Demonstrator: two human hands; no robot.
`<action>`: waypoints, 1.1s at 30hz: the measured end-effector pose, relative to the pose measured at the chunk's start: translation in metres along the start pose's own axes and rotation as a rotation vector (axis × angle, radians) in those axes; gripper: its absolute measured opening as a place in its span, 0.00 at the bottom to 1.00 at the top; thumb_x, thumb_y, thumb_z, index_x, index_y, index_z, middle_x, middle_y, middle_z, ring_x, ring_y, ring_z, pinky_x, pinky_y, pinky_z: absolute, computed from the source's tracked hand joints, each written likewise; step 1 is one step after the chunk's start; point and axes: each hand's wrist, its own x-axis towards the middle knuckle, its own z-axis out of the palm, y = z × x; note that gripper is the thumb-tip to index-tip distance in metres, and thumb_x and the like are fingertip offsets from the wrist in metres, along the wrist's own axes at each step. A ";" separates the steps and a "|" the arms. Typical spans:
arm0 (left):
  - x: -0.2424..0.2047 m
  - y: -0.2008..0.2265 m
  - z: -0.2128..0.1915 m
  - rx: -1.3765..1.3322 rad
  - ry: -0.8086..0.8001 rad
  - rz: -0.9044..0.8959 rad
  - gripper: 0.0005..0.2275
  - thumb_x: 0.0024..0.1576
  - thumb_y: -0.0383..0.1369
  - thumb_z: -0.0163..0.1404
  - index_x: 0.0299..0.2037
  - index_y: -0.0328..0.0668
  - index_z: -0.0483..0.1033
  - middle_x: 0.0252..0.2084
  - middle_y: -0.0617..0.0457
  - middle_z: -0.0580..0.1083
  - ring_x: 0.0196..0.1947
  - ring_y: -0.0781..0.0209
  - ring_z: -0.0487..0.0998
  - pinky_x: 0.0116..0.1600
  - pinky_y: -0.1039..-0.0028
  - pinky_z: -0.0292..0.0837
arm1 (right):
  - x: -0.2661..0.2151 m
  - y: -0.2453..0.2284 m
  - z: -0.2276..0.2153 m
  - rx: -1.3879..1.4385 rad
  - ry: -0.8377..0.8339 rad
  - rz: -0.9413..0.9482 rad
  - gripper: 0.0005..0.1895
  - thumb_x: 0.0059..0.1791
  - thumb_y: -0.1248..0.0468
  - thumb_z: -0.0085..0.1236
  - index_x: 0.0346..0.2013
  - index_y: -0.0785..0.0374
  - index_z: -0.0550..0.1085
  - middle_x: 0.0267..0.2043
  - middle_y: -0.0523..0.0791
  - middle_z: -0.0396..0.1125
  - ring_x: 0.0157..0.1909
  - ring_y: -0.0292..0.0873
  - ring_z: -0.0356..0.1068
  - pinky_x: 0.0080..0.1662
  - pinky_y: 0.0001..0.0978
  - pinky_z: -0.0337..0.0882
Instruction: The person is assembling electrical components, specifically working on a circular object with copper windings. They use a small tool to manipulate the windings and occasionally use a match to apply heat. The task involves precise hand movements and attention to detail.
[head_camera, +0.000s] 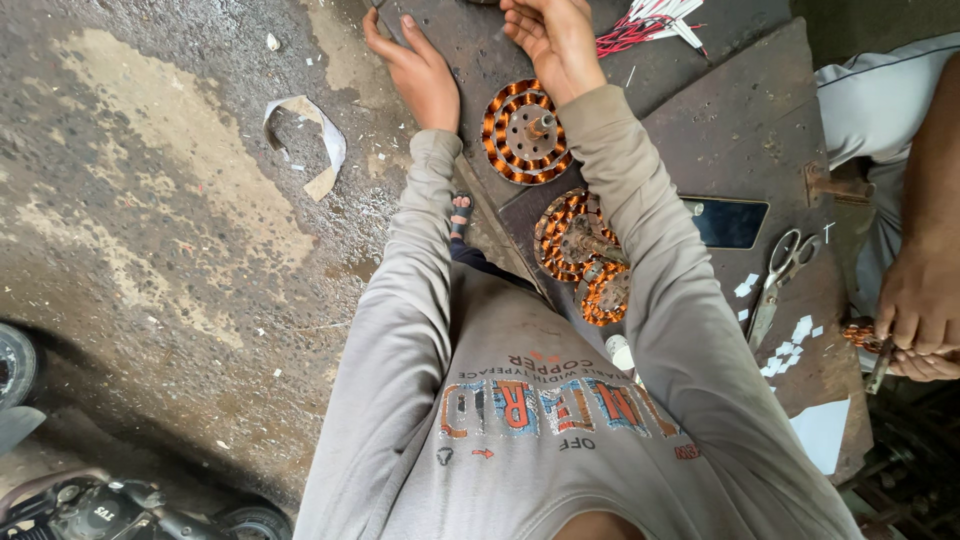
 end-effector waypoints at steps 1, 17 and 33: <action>0.000 0.000 0.000 0.001 0.004 0.006 0.21 0.73 0.41 0.36 0.71 0.40 0.49 0.70 0.24 0.62 0.70 0.28 0.66 0.70 0.54 0.65 | 0.001 0.001 0.000 0.003 0.002 0.005 0.08 0.51 0.67 0.59 0.37 0.72 0.79 0.38 0.51 0.76 0.41 0.43 0.74 0.50 0.38 0.77; -0.001 0.001 0.000 0.008 0.010 -0.005 0.21 0.72 0.42 0.36 0.71 0.40 0.50 0.70 0.25 0.63 0.70 0.28 0.67 0.71 0.53 0.65 | 0.016 0.026 -0.029 0.071 -0.054 -0.064 0.09 0.54 0.63 0.60 0.39 0.68 0.76 0.38 0.49 0.73 0.43 0.45 0.76 0.52 0.42 0.78; 0.002 -0.012 0.002 -0.047 -0.014 -0.060 0.21 0.72 0.43 0.31 0.71 0.41 0.50 0.65 0.30 0.68 0.62 0.35 0.74 0.67 0.54 0.68 | -0.035 -0.034 -0.004 -0.058 0.087 0.056 0.03 0.48 0.70 0.62 0.34 0.68 0.78 0.36 0.49 0.75 0.37 0.41 0.74 0.44 0.35 0.76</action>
